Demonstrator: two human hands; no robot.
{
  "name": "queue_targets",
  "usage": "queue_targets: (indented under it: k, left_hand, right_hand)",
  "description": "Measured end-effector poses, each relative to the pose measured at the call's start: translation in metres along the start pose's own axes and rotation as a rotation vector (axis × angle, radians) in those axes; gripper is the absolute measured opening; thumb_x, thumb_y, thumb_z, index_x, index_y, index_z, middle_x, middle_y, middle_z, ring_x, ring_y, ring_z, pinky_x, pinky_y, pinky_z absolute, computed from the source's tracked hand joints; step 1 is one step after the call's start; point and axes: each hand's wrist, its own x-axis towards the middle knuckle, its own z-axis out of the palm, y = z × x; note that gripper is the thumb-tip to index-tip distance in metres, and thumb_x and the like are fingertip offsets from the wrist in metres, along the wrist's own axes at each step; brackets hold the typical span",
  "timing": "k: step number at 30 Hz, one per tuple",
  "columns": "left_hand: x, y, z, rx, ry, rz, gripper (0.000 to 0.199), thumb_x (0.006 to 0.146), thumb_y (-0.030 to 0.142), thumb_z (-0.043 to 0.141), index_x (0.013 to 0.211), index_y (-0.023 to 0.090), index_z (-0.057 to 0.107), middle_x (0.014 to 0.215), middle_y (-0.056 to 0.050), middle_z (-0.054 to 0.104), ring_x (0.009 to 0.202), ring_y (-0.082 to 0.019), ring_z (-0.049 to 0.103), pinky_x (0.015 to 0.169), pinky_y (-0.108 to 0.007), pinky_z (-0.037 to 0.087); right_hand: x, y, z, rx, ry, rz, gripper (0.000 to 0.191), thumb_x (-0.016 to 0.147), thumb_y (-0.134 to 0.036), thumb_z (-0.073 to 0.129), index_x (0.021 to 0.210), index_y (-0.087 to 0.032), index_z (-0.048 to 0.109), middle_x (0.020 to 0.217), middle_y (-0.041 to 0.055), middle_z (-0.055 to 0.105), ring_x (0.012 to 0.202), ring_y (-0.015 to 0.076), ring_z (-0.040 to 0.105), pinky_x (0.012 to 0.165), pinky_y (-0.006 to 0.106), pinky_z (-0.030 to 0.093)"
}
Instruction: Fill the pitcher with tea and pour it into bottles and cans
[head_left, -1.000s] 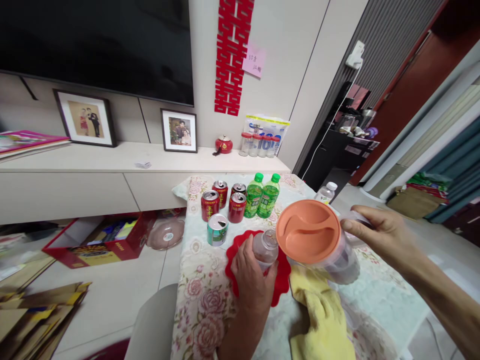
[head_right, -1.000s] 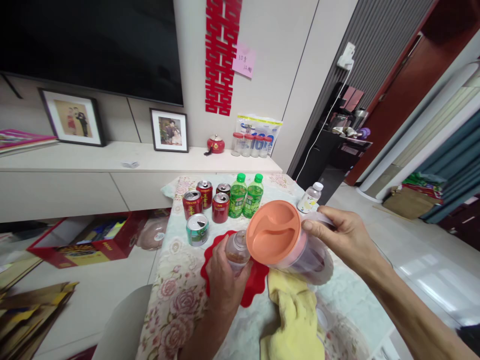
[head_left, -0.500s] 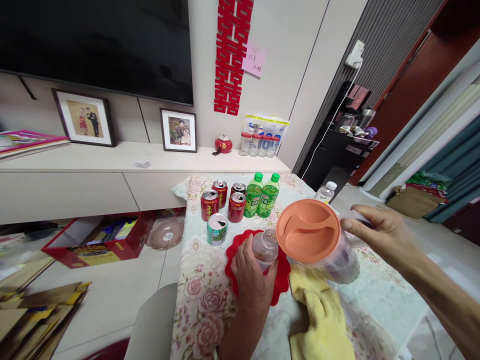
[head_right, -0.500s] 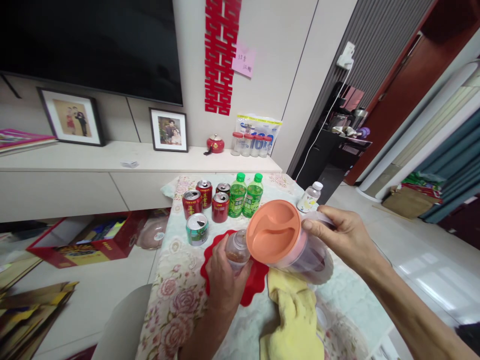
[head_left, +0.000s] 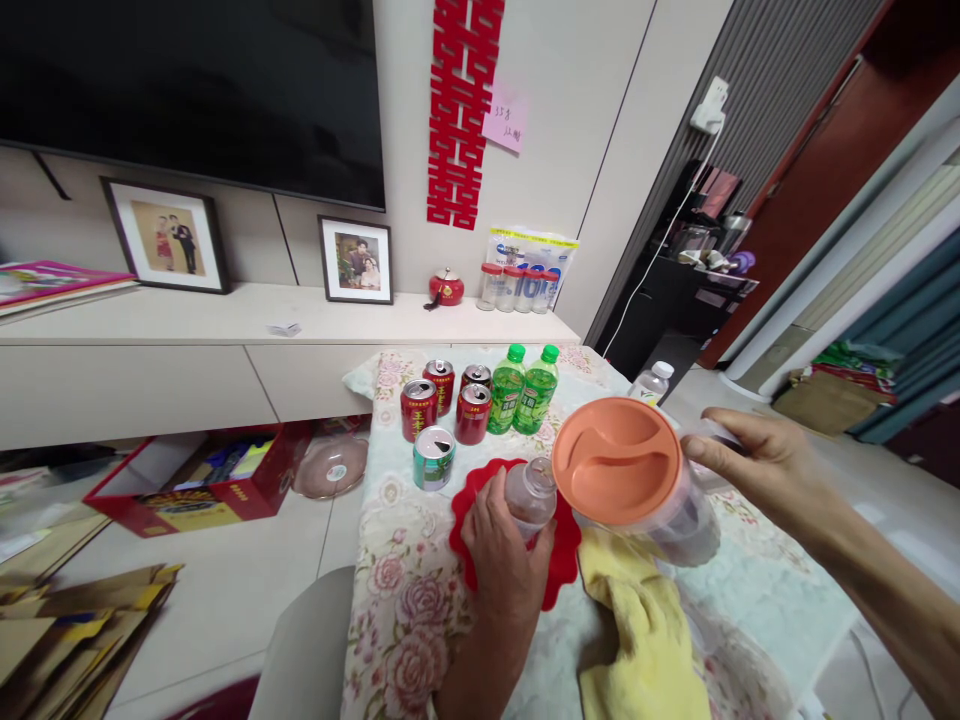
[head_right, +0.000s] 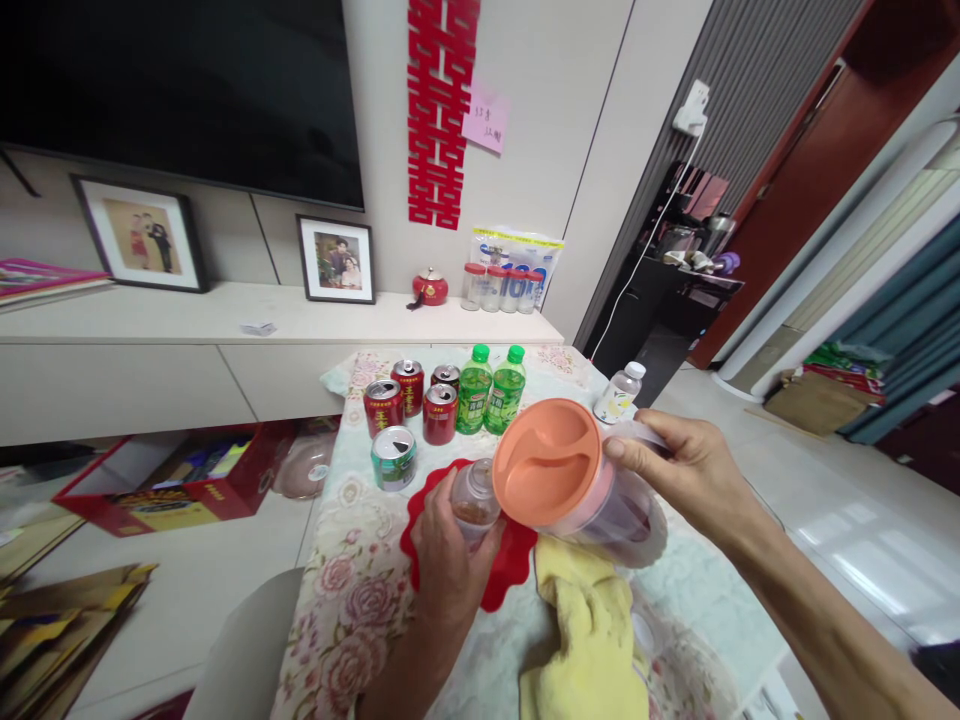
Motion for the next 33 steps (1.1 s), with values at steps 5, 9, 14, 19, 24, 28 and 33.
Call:
queue_targets:
  k: [5, 9, 14, 19, 24, 28, 33]
  left_hand:
    - [0.0005, 0.0009, 0.0002, 0.000, -0.004, -0.005, 0.079, 0.083, 0.023, 0.082, 0.152, 0.020, 0.044, 0.140, -0.020, 0.072, 0.129, -0.041, 0.070, 0.106, -0.059, 0.054]
    - [0.0001, 0.0009, 0.0001, 0.004, -0.006, -0.004, 0.079, 0.083, 0.023, 0.082, 0.152, 0.020, 0.044, 0.140, -0.020, 0.072, 0.129, -0.042, 0.070, 0.105, -0.059, 0.054]
    - [0.0002, 0.0004, -0.0007, 0.002, -0.012, -0.004, 0.076, 0.085, 0.024, 0.080, 0.152, 0.020, 0.044, 0.139, -0.020, 0.073, 0.128, -0.041, 0.071, 0.105, -0.059, 0.054]
    - [0.0013, 0.0010, -0.0018, 0.016, -0.003, 0.001, 0.075, 0.085, 0.024, 0.079, 0.151, 0.019, 0.045, 0.138, -0.021, 0.073, 0.127, -0.041, 0.071, 0.104, -0.059, 0.055]
    - [0.0011, 0.0022, -0.0017, 0.008, -0.003, -0.002, 0.075, 0.084, 0.024, 0.079, 0.151, 0.020, 0.045, 0.139, -0.020, 0.073, 0.128, -0.040, 0.071, 0.105, -0.058, 0.055]
    - [0.0006, 0.0018, -0.0008, 0.010, -0.006, -0.008, 0.076, 0.084, 0.024, 0.079, 0.152, 0.020, 0.045, 0.139, -0.020, 0.073, 0.129, -0.040, 0.070, 0.106, -0.059, 0.054]
    - [0.0002, 0.0009, -0.0011, 0.006, -0.009, -0.010, 0.073, 0.086, 0.026, 0.077, 0.152, 0.020, 0.045, 0.139, -0.019, 0.072, 0.129, -0.039, 0.070, 0.106, -0.057, 0.054]
  right_hand:
    - [-0.0003, 0.0005, 0.0003, -0.002, -0.001, 0.008, 0.062, 0.079, -0.065, 0.079, 0.055, -0.023, 0.039, 0.062, -0.0008, 0.022, 0.058, 0.0172, 0.021, 0.055, 0.037, 0.012]
    - [0.0002, -0.0025, -0.0001, -0.019, 0.004, 0.025, 0.062, 0.077, -0.066, 0.077, 0.054, -0.023, 0.038, 0.061, -0.0008, 0.022, 0.058, 0.0174, 0.021, 0.054, 0.037, 0.012]
    - [0.0006, -0.0055, 0.0005, -0.035, 0.005, 0.024, 0.061, 0.075, -0.065, 0.077, 0.054, -0.023, 0.038, 0.061, -0.0008, 0.022, 0.058, 0.0175, 0.021, 0.054, 0.037, 0.013]
    - [0.0015, -0.0042, 0.0012, -0.025, 0.005, 0.014, 0.062, 0.076, -0.064, 0.078, 0.054, -0.023, 0.038, 0.061, -0.0008, 0.022, 0.057, 0.0174, 0.021, 0.054, 0.036, 0.013]
    - [0.0029, -0.0059, 0.0015, -0.018, -0.006, -0.006, 0.062, 0.077, -0.064, 0.078, 0.054, -0.023, 0.038, 0.060, -0.0008, 0.023, 0.057, 0.0169, 0.020, 0.054, 0.036, 0.012]
    - [0.0028, -0.0080, 0.0007, -0.021, -0.010, -0.004, 0.064, 0.077, -0.067, 0.079, 0.053, -0.023, 0.038, 0.060, -0.0006, 0.023, 0.056, 0.0170, 0.021, 0.053, 0.036, 0.013]
    - [0.0029, -0.0072, 0.0006, -0.033, -0.007, -0.016, 0.066, 0.078, -0.068, 0.079, 0.053, -0.024, 0.038, 0.059, -0.0008, 0.023, 0.056, 0.0173, 0.020, 0.053, 0.037, 0.013]
